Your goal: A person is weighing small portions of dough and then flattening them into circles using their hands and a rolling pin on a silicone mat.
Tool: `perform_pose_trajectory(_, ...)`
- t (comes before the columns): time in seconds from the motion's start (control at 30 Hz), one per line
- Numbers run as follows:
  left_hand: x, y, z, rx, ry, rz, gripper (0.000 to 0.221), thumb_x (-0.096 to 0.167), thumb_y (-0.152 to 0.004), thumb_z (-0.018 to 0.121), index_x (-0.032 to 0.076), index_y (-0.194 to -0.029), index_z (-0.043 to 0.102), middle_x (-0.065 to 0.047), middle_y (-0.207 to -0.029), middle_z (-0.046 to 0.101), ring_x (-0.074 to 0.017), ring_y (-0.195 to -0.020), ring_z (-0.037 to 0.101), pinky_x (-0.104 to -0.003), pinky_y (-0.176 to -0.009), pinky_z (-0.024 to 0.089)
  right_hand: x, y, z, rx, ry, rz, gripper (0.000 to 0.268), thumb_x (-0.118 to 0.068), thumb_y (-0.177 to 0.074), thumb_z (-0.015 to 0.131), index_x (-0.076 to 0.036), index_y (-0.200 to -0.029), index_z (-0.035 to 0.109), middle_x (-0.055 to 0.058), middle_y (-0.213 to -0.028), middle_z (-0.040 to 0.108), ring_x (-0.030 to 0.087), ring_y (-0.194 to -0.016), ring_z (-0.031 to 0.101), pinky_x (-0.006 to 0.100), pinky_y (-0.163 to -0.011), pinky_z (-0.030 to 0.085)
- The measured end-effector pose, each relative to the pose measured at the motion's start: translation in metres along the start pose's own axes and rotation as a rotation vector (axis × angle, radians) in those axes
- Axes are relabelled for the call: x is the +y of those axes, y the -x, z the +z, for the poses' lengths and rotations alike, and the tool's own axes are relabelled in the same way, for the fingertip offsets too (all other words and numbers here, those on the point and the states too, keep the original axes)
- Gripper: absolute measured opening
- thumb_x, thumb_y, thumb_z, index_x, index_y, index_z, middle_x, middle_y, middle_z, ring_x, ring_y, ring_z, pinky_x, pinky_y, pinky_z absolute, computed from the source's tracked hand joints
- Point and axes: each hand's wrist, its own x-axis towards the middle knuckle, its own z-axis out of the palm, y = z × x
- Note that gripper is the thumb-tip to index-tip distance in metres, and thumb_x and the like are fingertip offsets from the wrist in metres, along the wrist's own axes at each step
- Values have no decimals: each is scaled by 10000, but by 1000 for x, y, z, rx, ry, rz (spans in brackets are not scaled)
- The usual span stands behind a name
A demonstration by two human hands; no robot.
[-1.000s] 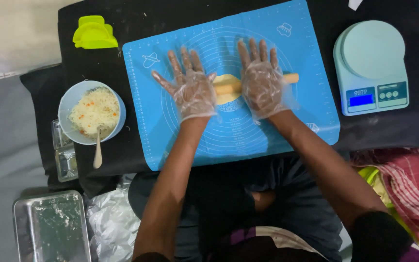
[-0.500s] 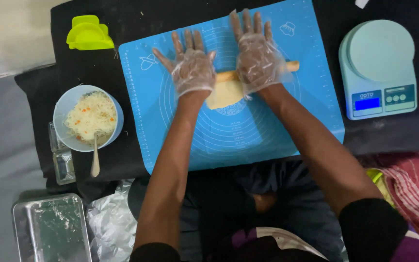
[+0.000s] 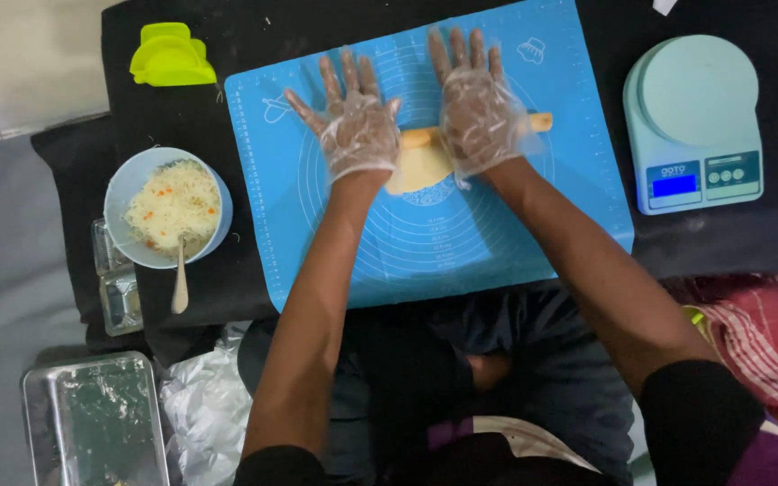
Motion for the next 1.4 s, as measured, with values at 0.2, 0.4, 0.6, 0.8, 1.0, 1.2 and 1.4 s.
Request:
perform_pose_trajectory(0.2, 4, 36, 2, -111, -63, -14, 774, 555, -1072, 335, 100, -1654, 104, -119, -1728, 15, -362, -1578, -21, -814, -1139, -38, -7, 52, 17, 112, -50, 34, 922, 253, -951, 396, -148, -1696, 29, 197, -1752, 41, 368, -1594, -15, 540, -1299, -4)
perform_pose_trajectory(0.4, 5, 37, 28, 75, -140, 58, 757, 465, -1090, 464, 116, -1670, 126, -118, -1741, 58, -326, -1603, 28, -846, -1136, 11, -7, 65, 30, 259, 65, -60, 626, -151, -1159, 393, -121, -1709, 97, 180, -1752, 193, 384, -1597, 137, 556, -1295, 129)
perform_pose_trajectory(0.6, 6, 1, -3, -109, -88, 8, 657, 462, -1135, 244, 136, -1661, 24, -96, -1736, 8, -340, -1592, 13, -792, -1168, -13, -12, 12, -20, -116, -19, 43, 811, 95, -1008, 427, -123, -1658, -6, 224, -1716, 90, 424, -1571, 105, 535, -1279, 120)
perform_pose_trajectory(0.8, -4, -30, 27, -12, -12, 45, 631, 430, -1128, 280, 116, -1655, 131, -106, -1734, 124, -377, -1586, 60, -828, -1134, -32, -4, -21, -7, -147, -20, 76, 800, -170, -1066, 527, -192, -1658, -11, 178, -1738, 95, 436, -1574, 77, 595, -1266, 87)
perform_pose_trajectory(1.0, 0, 15, -2, -133, -23, 57, 704, 521, -1113, 260, 123, -1652, 44, -97, -1739, 56, -331, -1591, 22, -780, -1164, -46, -16, 34, -17, -29, -154, 78, 672, -378, -1128, 386, -119, -1656, 60, 211, -1708, 205, 456, -1554, 145, 555, -1262, 93)
perform_pose_trajectory(1.2, -4, 47, 26, 14, -63, 97, 724, 536, -1084, 364, 111, -1647, 201, -76, -1724, 152, -332, -1585, 161, -862, -1105, -8, -22, 83, -23, 22, -40, -20, 842, -527, -1068, 468, -50, -1656, 101, 155, -1727, 162, 392, -1575, 95, 562, -1270, 100)
perform_pose_trajectory(1.4, -11, 86, 28, -15, -98, 200, 826, 635, -1021, 360, 154, -1665, 169, -66, -1731, 15, -297, -1593, 16, -859, -1112, -10, -17, 122, -18, 98, -107, -165, 1039, -812, -964, 83, -52, -1672, 106, 169, -1738, 115, 331, -1610, 152, 498, -1301, 94)
